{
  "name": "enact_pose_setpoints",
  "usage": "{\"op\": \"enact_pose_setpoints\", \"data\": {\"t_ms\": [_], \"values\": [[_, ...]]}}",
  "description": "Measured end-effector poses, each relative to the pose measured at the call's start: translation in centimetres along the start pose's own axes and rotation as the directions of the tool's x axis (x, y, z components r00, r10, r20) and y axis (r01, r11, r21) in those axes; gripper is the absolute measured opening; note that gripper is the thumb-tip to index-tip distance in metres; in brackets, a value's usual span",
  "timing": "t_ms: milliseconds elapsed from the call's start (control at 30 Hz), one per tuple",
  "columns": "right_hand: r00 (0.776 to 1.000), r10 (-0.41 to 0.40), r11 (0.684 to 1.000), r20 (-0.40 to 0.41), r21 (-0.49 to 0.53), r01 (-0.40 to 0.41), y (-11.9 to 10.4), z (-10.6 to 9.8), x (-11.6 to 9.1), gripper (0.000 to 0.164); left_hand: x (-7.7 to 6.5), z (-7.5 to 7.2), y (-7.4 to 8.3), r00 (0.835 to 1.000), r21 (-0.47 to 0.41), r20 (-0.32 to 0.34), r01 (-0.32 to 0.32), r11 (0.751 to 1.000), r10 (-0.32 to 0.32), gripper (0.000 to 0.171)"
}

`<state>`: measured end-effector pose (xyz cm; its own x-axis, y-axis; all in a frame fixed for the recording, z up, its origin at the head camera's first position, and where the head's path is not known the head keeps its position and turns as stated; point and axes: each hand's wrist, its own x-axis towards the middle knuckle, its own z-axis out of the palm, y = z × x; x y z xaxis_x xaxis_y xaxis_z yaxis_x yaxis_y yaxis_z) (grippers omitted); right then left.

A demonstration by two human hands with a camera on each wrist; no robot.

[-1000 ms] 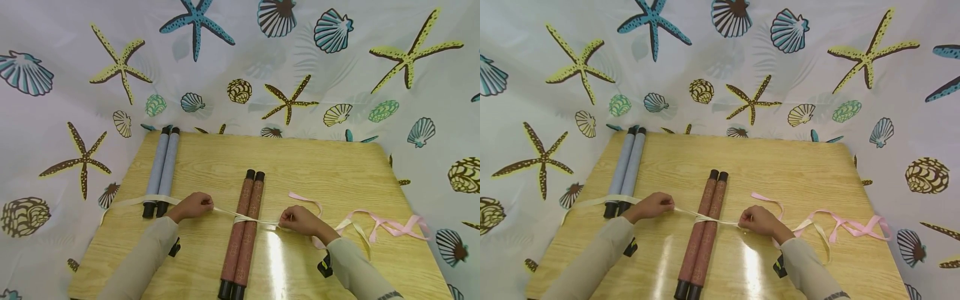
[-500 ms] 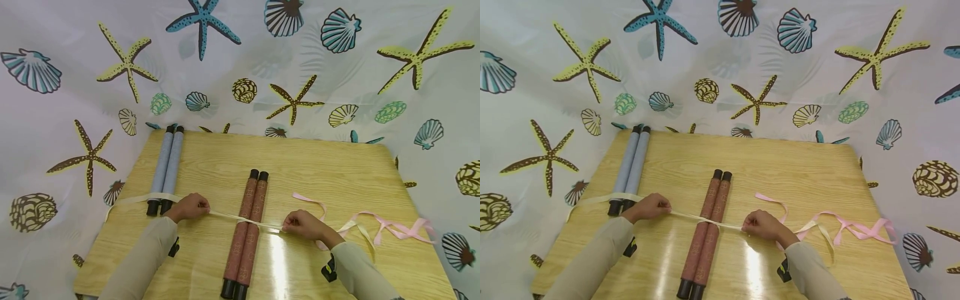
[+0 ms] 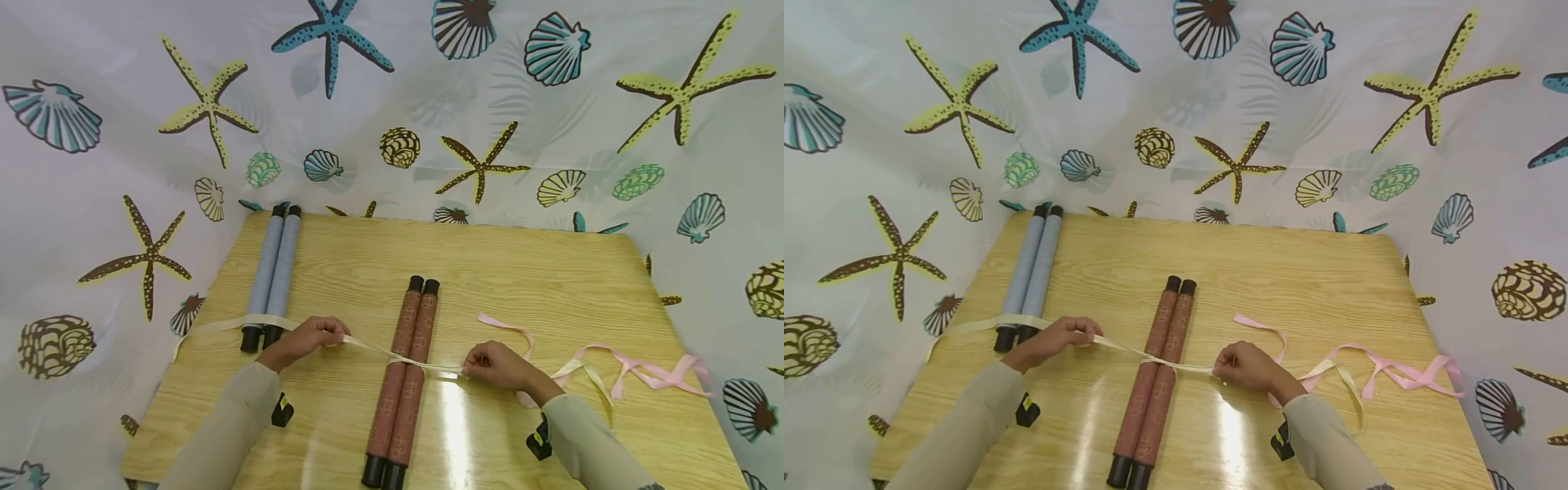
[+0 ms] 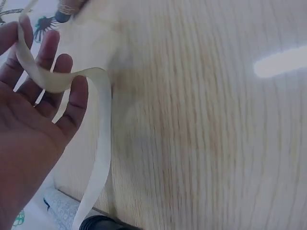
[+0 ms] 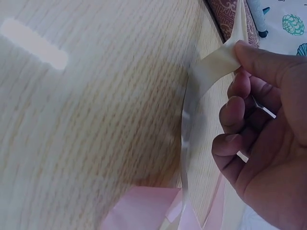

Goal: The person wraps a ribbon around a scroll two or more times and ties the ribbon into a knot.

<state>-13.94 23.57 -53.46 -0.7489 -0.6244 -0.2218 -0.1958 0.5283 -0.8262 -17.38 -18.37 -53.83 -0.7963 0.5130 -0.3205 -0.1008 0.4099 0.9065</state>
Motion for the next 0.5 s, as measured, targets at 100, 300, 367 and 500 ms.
{"op": "enact_pose_setpoints", "data": {"t_ms": [100,300,367,500], "values": [[1.000,0.000,1.000,-0.001,0.003,0.000,-0.2,0.0,-0.1,0.017,-0.1,0.1,0.1,1.000,-0.111,-0.007,-0.021,0.994,0.020,0.032],[1.000,-0.006,1.000,-0.003,-0.008,0.006,-0.1,0.0,0.0,0.016,-0.4,0.5,1.1,0.984,-0.383,0.020,-0.157,0.910,0.178,0.032],[1.000,-0.009,1.000,-0.005,-0.011,0.009,-0.1,0.0,0.1,0.016,-0.5,0.6,1.8,0.968,-0.506,0.033,-0.198,0.840,0.248,0.038],[1.000,-0.008,1.000,-0.011,-0.015,0.008,0.0,0.0,0.1,0.016,-0.5,1.1,3.4,0.929,-0.674,0.017,-0.261,0.690,0.368,0.042]]}}
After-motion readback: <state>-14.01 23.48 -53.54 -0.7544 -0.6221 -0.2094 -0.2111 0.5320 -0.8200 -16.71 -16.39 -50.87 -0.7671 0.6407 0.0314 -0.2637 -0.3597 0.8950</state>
